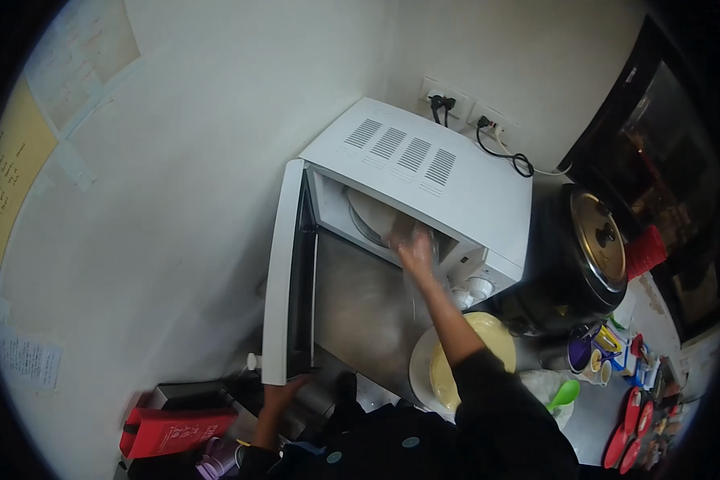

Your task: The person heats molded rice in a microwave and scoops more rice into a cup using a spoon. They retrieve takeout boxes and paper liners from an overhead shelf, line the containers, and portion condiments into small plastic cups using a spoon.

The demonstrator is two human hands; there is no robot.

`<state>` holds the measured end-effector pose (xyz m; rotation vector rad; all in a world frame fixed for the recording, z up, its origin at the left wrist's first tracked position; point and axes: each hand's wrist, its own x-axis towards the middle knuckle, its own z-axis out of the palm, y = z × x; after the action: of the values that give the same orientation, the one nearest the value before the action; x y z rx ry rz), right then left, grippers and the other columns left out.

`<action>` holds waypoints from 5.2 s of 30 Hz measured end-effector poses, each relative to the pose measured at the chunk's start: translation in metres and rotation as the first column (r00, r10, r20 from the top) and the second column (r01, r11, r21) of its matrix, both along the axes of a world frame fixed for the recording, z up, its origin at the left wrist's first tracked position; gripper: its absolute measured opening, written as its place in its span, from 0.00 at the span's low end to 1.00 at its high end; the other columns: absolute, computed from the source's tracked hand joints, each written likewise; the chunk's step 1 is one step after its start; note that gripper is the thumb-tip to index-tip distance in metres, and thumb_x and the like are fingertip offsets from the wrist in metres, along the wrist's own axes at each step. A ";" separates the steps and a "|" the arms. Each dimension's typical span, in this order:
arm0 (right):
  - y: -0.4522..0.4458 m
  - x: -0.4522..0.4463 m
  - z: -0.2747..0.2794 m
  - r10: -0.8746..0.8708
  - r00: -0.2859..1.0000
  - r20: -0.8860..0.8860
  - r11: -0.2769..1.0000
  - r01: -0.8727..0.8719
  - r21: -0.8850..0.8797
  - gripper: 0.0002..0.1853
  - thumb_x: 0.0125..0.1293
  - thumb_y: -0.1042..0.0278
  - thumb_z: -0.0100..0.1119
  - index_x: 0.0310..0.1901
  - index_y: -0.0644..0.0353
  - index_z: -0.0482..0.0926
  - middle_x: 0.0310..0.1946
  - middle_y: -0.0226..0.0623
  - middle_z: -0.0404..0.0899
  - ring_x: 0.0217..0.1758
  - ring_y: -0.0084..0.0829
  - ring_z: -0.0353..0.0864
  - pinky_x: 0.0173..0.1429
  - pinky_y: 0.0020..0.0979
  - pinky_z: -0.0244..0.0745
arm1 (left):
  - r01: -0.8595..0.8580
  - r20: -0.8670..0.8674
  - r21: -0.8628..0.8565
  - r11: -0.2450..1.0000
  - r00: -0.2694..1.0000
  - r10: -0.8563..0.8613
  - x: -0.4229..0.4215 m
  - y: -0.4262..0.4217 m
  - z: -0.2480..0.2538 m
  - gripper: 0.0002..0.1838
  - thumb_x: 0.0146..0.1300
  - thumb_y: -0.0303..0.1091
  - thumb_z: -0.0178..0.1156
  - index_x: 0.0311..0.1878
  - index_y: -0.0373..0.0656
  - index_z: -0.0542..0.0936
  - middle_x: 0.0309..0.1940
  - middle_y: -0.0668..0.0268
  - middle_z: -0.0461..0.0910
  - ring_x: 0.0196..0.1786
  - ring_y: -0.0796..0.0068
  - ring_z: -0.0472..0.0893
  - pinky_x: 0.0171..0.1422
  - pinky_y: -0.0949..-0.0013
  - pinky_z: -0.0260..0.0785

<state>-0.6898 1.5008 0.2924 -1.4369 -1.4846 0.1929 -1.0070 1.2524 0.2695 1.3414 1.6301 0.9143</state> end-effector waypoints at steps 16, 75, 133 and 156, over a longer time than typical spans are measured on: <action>0.084 0.024 -0.046 -0.090 0.906 0.413 0.952 0.201 -0.232 0.21 0.64 0.58 0.53 0.57 0.57 0.72 0.57 0.48 0.71 0.61 0.46 0.68 0.65 0.40 0.64 | 0.234 -0.325 -0.129 0.964 0.908 -0.264 -0.091 -0.017 -0.091 0.19 0.62 0.54 0.49 0.53 0.63 0.78 0.48 0.60 0.79 0.52 0.59 0.78 0.57 0.64 0.66; -0.915 0.530 0.073 -0.819 0.205 -0.536 0.440 0.825 -0.356 0.09 0.67 0.65 0.53 0.33 0.62 0.74 0.23 0.29 0.72 0.21 0.19 0.71 0.24 0.22 0.68 | 0.903 -0.039 -0.352 0.244 0.247 -0.968 0.626 -0.298 -0.184 0.19 0.58 0.29 0.60 0.52 0.36 0.70 0.38 0.58 0.77 0.40 0.68 0.77 0.43 0.66 0.70; -0.925 0.782 0.037 -0.296 0.904 -0.309 0.904 0.160 -0.397 0.14 0.72 0.62 0.47 0.33 0.62 0.76 0.20 0.32 0.74 0.22 0.22 0.71 0.27 0.27 0.67 | 0.429 -0.340 -0.515 0.742 0.693 -0.636 0.657 -0.646 -0.193 0.14 0.55 0.42 0.62 0.44 0.51 0.83 0.31 0.66 0.84 0.38 0.70 0.84 0.45 0.67 0.75; -0.669 0.463 0.044 0.017 0.890 0.455 0.977 0.081 -0.196 0.20 0.58 0.63 0.59 0.50 0.65 0.74 0.41 0.50 0.79 0.46 0.46 0.79 0.54 0.40 0.72 | 0.404 -0.570 0.549 0.732 0.821 -0.026 0.564 -0.276 0.040 0.37 0.53 0.45 0.67 0.63 0.40 0.66 0.59 0.53 0.68 0.63 0.51 0.64 0.68 0.49 0.52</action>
<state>-0.2263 0.8317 0.3367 -1.7613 -1.8602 -0.0140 -0.4431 0.9766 0.3099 2.4179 1.5183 1.0726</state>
